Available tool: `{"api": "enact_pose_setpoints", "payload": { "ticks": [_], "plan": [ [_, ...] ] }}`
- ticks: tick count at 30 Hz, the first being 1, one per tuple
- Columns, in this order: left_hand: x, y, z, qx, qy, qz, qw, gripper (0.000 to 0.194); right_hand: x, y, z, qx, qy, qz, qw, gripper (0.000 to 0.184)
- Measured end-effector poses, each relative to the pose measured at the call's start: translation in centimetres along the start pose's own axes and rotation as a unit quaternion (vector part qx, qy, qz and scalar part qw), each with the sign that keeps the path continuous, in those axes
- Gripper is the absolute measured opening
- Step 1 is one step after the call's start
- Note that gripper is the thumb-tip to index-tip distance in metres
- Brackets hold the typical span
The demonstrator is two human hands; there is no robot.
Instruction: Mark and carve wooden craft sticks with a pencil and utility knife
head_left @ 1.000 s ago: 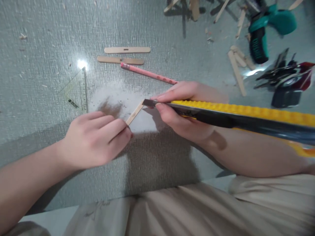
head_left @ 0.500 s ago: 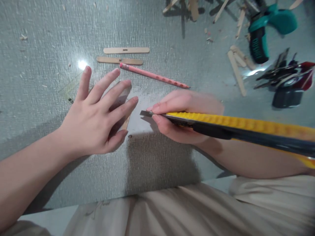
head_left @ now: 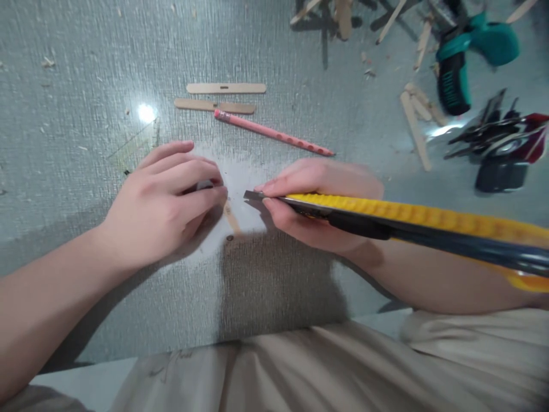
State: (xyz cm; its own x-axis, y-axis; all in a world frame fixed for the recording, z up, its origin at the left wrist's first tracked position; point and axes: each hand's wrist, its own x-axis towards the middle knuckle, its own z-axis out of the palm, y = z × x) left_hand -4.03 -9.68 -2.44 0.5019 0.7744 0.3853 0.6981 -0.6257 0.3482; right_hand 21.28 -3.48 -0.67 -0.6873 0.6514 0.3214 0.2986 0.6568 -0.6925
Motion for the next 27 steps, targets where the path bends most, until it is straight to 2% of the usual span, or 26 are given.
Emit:
{"api": "enact_pose_setpoints", "payload": {
  "ticks": [3,7,14,23,27],
  "plan": [
    [-0.03,-0.01,0.06,0.021,0.02,-0.001,1.0,0.005,-0.17,-0.02,0.23,0.014,-0.002,0.008,1.0,0.015],
    [0.05,0.11,0.05,0.023,0.015,-0.012,1.0,0.003,-0.2,-0.08,0.46,0.032,-0.024,0.028,0.999,0.011],
    [0.24,0.14,0.06,0.013,0.009,-0.003,1.0,0.005,0.29,-0.51,0.2,0.031,-0.061,0.0,0.998,0.011],
    [0.34,0.15,-0.05,0.002,-0.018,-0.03,0.999,0.012,0.13,-0.19,0.7,0.046,-0.044,0.026,0.998,0.011],
    [0.27,0.19,0.14,-0.003,-0.009,-0.03,0.999,0.011,0.07,-0.15,0.6,0.042,-0.06,0.024,0.997,0.015]
  ]
}}
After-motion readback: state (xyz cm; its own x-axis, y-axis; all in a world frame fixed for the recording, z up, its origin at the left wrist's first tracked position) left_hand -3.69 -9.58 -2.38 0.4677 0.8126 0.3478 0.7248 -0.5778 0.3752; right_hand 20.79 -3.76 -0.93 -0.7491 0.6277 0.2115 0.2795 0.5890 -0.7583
